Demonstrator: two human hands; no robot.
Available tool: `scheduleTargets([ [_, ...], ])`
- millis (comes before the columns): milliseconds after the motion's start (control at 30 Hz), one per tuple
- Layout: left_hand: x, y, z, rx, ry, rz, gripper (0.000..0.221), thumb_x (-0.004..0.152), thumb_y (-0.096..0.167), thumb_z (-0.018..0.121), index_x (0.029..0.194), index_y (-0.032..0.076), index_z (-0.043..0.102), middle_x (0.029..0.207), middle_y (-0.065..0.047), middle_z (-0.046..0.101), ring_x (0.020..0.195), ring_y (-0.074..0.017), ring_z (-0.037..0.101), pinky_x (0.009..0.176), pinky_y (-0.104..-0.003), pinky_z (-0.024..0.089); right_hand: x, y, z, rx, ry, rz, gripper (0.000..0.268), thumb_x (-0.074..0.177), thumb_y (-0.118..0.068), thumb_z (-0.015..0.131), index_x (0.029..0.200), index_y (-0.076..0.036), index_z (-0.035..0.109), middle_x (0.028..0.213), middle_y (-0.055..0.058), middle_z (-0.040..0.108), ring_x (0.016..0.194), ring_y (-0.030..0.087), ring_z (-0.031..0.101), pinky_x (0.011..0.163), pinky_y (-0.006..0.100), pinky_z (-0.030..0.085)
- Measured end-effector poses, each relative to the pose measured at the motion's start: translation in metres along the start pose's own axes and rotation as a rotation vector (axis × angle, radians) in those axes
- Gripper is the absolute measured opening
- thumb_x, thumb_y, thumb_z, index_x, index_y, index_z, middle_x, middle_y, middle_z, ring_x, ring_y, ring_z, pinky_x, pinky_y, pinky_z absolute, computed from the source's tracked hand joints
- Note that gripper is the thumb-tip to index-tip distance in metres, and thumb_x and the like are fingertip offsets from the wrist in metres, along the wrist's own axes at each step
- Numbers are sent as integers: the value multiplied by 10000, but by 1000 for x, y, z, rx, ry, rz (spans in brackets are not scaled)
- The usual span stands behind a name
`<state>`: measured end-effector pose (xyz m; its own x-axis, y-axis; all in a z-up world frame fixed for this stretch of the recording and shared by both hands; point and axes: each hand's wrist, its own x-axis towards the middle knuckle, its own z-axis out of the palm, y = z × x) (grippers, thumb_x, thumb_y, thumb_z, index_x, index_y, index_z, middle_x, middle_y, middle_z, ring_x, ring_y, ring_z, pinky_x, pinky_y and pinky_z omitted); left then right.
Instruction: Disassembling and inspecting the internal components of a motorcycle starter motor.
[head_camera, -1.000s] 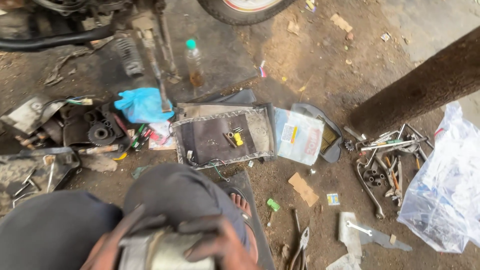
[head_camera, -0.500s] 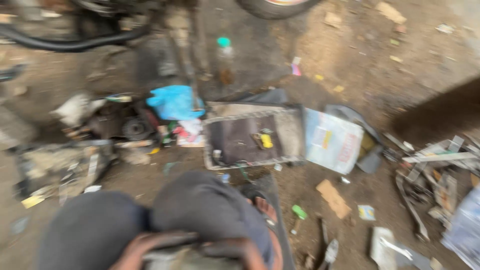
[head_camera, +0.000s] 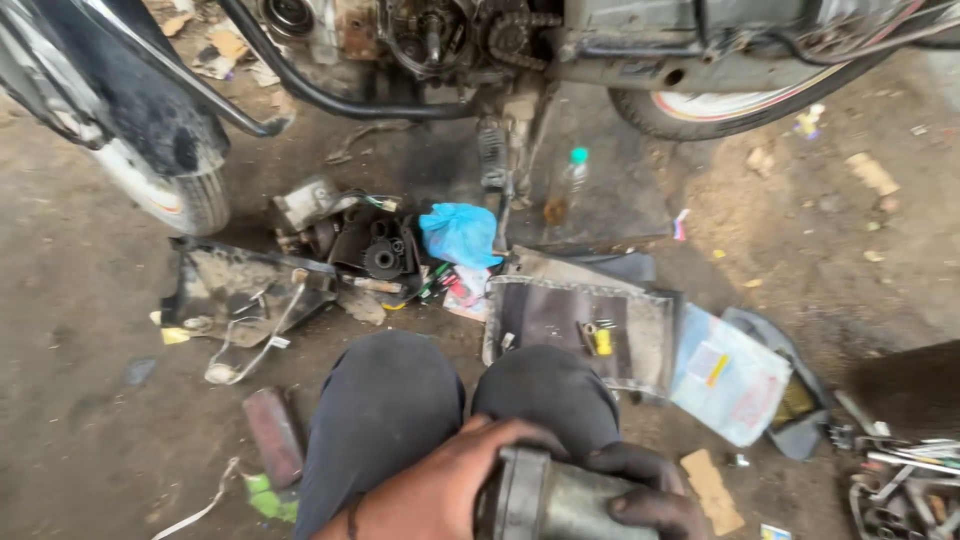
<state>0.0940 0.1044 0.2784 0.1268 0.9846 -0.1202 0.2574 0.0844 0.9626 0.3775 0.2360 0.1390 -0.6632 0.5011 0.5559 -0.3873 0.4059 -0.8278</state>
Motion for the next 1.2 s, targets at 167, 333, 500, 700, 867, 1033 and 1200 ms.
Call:
scheduleTargets([
  [167,-1,-6,7,-35,124,197,735,832,427,784,1447,122,522,1385,-157,615,1373,-315,567,1189,-415,383,41,6,-4,-75,17,-29,236,977,-297,703,1121,-124,631,1292,269,647,1283,393,636,1100,492,486],
  [333,-2,-1,0,-120,40,183,738,836,421,786,1454,121,514,1375,-142,604,1369,-300,558,1170,-415,393,52,-17,-12,-194,-69,42,209,955,-267,726,1078,-146,609,1269,239,651,1235,370,666,1056,467,534],
  [500,-1,-3,0,-300,-135,189,644,949,447,701,1452,101,492,1351,-117,579,1349,-248,549,1157,-390,411,57,-57,16,-179,-61,15,153,970,-234,733,1060,-166,629,1253,224,668,1224,362,688,1067,457,557],
  [700,-1,-2,0,-608,-269,81,594,1028,452,635,1453,66,485,1313,-94,576,1299,-183,531,1139,-348,414,59,-76,37,-239,39,53,192,931,-257,767,1040,-155,647,1200,218,649,1175,352,709,1025,461,582],
  [867,0,6,-3,-415,-233,110,694,873,277,788,1453,86,459,1402,-95,594,1383,-168,555,1186,-338,399,58,-80,43,-258,93,42,188,949,-292,740,976,-124,660,1156,230,670,1132,350,717,975,456,590],
  [1033,1,8,-3,-300,-196,53,729,838,252,808,1452,89,451,1412,-91,590,1401,-164,558,1192,-332,388,70,-95,54,-296,149,50,227,947,-309,741,959,-110,632,1118,228,696,1096,345,720,956,455,592],
  [1200,-2,-19,8,-297,-151,40,726,834,274,817,1438,77,467,1401,-111,604,1387,-194,576,1190,-344,399,53,-68,58,-273,192,91,204,957,-297,723,936,-108,648,1116,222,709,1078,350,725,931,451,623],
])
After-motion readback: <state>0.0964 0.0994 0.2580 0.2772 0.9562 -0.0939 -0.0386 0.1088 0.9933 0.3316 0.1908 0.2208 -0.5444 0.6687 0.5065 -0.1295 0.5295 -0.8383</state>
